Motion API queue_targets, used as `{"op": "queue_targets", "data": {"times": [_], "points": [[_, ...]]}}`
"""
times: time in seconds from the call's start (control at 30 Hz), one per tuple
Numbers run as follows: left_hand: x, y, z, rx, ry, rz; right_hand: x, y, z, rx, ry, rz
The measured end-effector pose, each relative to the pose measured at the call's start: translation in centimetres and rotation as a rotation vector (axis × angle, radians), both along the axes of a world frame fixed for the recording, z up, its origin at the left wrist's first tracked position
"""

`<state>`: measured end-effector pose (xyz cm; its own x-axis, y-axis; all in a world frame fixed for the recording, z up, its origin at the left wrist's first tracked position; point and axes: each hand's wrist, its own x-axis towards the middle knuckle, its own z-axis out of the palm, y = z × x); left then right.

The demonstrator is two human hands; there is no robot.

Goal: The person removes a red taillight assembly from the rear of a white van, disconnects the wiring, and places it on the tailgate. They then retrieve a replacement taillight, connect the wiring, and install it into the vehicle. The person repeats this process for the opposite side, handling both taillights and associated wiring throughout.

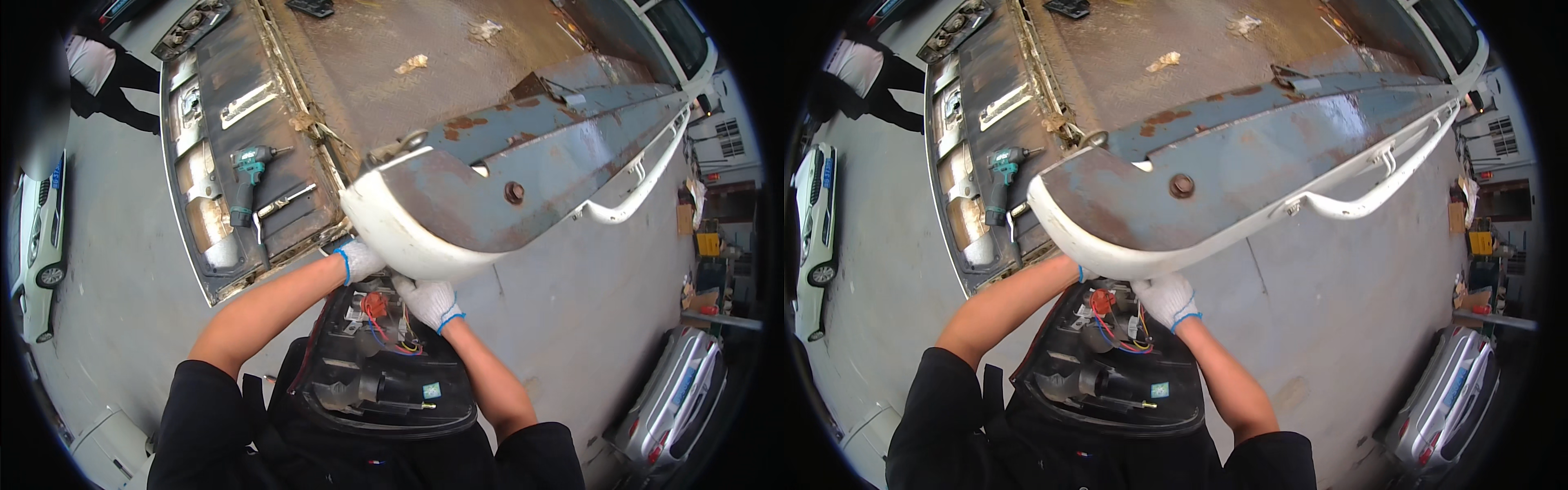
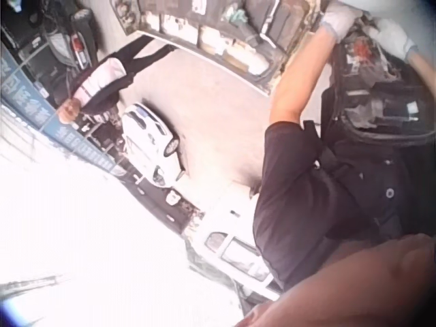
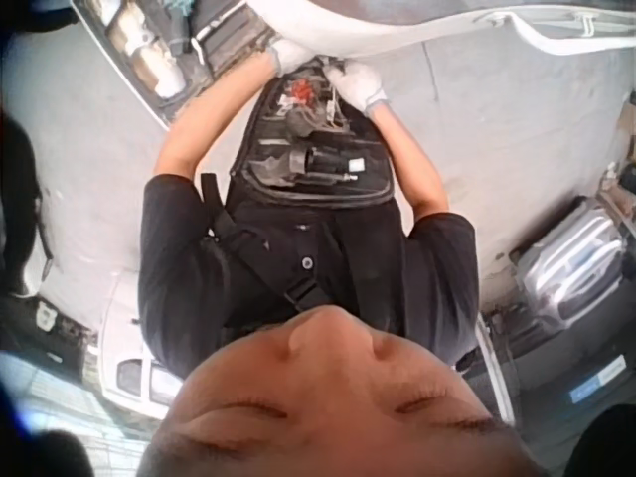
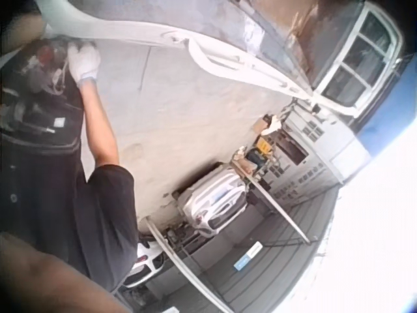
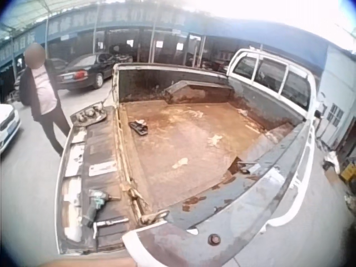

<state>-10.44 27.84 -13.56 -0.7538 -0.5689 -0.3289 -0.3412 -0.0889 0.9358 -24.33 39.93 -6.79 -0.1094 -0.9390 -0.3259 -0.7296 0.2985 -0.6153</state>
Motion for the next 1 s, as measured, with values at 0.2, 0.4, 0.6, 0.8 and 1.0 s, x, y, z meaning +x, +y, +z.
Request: {"op": "queue_targets", "data": {"times": [0.2, 0.4, 0.6, 0.8, 1.0], "points": [[2.4, -1.1, 3.7, 0.246, 0.186, -0.089, -0.7, -0.5, 0.1, -0.021, -0.086, 0.096], [2.5, -0.7, 5.2, 0.081, 0.076, -0.142, 0.0, -0.9, 2.3, 0.037, -0.036, 0.086], [2.1, 0.6, 2.5, 0.264, 0.188, 0.007, 1.3, -0.5, 3.5, 0.155, 0.071, 0.032], [2.7, 1.3, 0.9, 0.382, 0.27, -0.034, 1.3, -0.3, 3.3, 0.353, 0.049, 0.026], [3.7, 1.7, 0.8, 0.326, 0.26, -0.106, 1.3, -0.8, 3.4, 0.394, 0.113, 0.153]]}}
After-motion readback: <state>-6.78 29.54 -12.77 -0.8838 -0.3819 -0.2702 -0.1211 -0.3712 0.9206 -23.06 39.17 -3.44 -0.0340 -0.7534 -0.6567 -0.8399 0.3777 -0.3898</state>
